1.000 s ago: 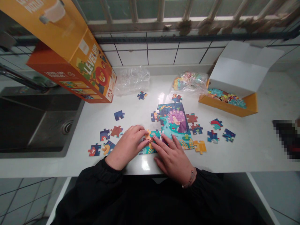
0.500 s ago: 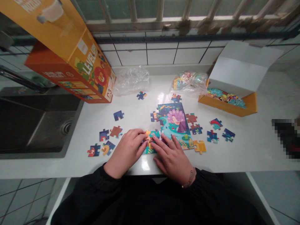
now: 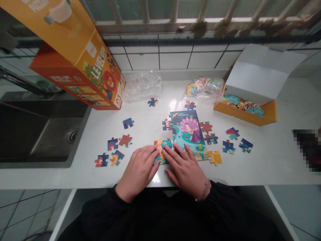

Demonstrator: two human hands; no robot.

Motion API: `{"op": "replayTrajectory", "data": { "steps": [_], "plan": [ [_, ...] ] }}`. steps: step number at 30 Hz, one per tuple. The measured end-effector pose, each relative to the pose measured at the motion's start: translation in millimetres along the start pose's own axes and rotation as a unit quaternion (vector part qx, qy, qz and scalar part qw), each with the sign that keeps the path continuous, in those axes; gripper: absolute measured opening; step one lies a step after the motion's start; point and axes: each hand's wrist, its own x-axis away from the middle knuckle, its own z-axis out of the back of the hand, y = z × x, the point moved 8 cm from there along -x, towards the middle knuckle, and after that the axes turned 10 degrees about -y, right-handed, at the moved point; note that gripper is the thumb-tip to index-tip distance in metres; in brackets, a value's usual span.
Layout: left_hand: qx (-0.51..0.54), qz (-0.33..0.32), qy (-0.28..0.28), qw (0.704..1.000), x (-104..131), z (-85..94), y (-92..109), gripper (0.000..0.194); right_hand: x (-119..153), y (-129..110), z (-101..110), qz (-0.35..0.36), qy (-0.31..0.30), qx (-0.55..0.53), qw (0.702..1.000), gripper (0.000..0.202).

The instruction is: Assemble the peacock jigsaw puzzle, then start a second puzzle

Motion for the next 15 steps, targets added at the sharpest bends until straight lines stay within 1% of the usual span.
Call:
{"op": "replayTrajectory", "data": {
  "steps": [3,6,10,13,15],
  "plan": [
    [-0.004,-0.002,-0.002,1.0,-1,-3.1,5,0.044,-1,0,1,0.0,0.0,0.0,1.0,0.072],
    [-0.008,-0.004,0.011,1.0,-1,-5.6,6,0.053,-2,0,1,-0.003,-0.004,0.006,1.0,0.069],
    [-0.025,-0.022,0.015,0.999,-1,-14.3,10,0.063,-3,-1,1,-0.008,-0.01,0.009,1.0,0.066],
    [-0.032,-0.025,0.018,0.999,-2,-17.5,11,0.065,-1,0,6,-0.011,0.008,0.013,1.0,0.062],
    [-0.027,-0.022,0.018,0.999,-3,-16.7,11,0.067,3,5,15,-0.015,0.035,0.012,0.999,0.058]
  ]
}}
